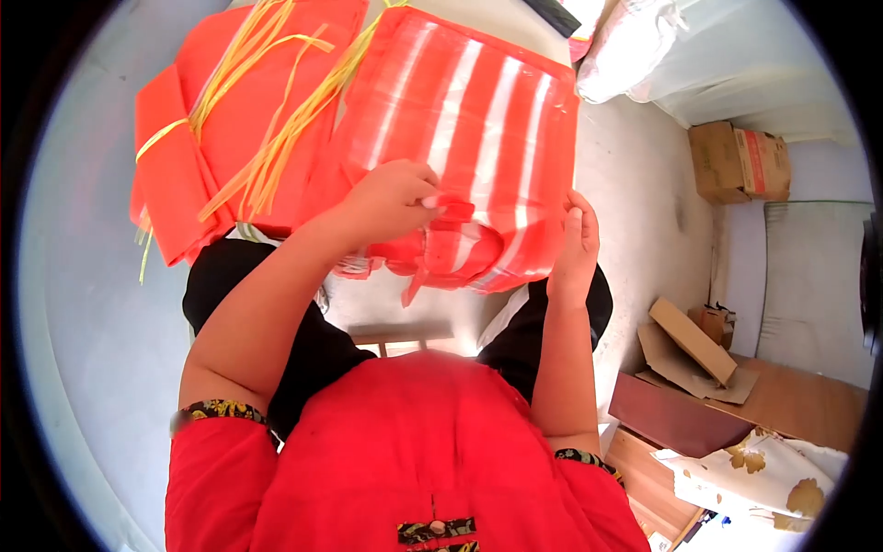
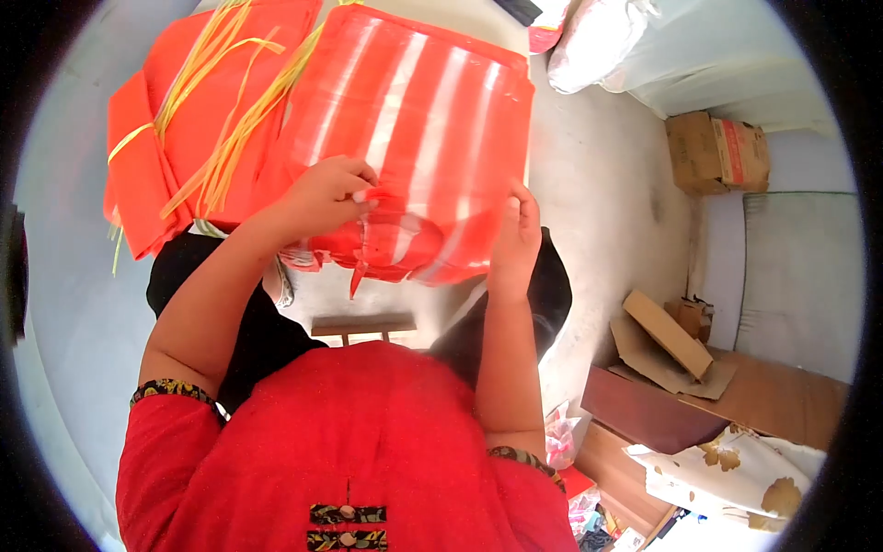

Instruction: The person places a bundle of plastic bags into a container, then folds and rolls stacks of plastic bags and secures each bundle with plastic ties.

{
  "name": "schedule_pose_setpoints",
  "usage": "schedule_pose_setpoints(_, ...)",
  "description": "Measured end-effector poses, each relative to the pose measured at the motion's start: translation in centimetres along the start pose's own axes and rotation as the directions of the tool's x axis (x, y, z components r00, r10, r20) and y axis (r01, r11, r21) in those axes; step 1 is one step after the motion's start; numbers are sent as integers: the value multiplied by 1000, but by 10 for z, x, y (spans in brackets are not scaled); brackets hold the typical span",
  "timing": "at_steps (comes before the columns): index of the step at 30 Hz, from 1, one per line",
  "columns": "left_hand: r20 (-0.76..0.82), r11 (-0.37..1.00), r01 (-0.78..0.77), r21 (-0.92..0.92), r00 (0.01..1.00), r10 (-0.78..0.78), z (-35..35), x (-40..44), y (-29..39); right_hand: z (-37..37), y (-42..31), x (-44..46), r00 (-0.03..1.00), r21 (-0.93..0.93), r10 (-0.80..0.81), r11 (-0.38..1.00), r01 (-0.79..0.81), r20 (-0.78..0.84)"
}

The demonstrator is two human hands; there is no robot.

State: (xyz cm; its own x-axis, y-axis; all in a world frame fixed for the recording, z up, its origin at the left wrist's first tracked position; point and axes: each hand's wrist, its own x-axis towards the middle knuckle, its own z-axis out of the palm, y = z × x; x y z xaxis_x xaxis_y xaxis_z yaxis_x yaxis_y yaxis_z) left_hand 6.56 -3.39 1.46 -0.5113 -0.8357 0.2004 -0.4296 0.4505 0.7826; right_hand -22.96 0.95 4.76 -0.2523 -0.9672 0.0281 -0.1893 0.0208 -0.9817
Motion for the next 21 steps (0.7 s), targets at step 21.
schedule_pose_setpoints(21,50,995,-18,-96,998,23,0,-1,-12,-8,12,-21,987,-219,144,968,-125,74)
